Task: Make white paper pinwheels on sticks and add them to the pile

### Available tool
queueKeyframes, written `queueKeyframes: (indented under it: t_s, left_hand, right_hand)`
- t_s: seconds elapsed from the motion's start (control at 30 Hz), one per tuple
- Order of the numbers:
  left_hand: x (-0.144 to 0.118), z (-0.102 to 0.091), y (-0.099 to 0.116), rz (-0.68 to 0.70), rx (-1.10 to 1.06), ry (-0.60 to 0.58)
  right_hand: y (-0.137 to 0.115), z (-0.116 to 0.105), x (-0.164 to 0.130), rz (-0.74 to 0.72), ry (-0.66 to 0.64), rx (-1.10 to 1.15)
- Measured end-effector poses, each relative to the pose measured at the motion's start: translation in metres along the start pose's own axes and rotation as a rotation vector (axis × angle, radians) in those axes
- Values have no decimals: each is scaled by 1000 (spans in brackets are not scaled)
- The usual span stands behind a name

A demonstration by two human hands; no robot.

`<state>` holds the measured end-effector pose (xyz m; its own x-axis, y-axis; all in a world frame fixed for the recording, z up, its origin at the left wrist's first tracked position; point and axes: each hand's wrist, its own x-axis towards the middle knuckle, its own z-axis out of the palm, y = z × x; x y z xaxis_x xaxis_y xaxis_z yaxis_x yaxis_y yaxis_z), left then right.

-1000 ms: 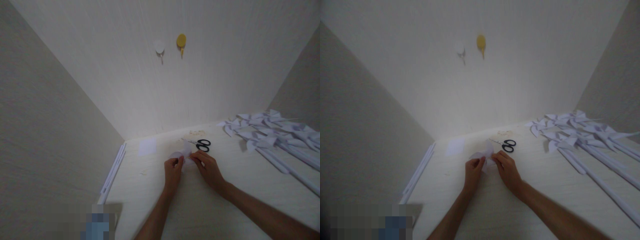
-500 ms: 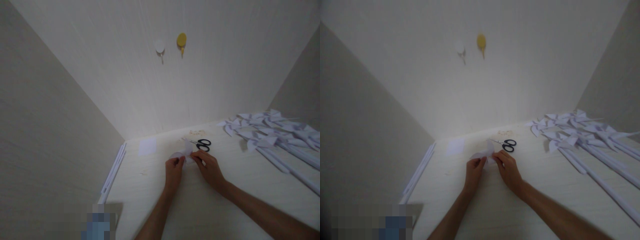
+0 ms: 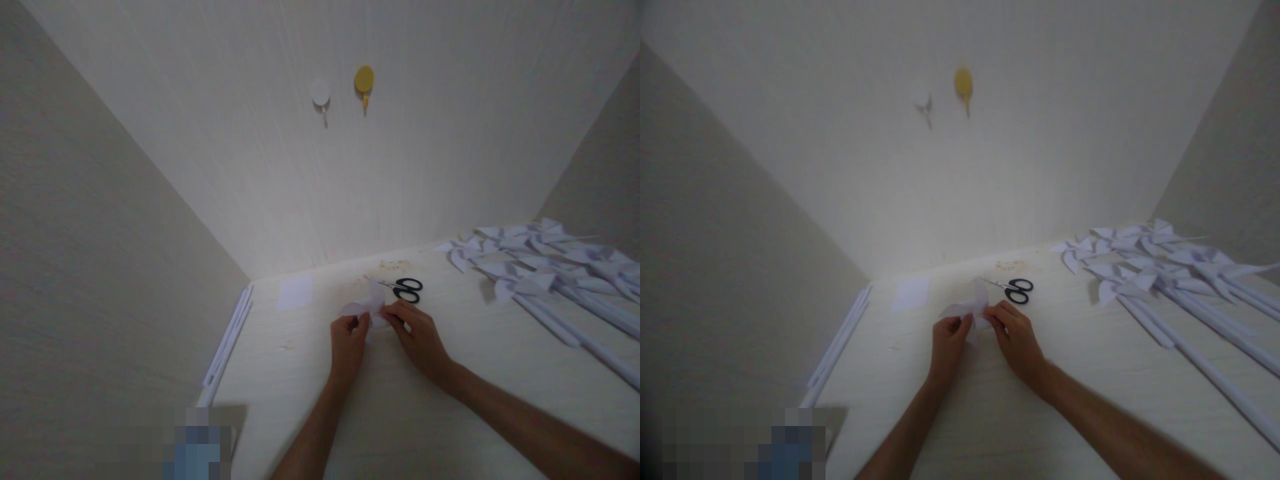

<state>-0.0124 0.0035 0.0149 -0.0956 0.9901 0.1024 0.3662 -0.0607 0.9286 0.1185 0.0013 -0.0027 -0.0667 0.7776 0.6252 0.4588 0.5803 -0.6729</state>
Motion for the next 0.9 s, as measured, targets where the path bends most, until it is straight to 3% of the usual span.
queueKeyframes:
  t_s: [0.37, 0.9]
  left_hand:
    - [-2, 1, 2, -14, 53, 64]
    - [0, 0, 2, -5, 6, 65]
  right_hand:
    - [-6, 0, -1, -70, 9, -34]
    - [0, 1, -1, -34, 1, -51]
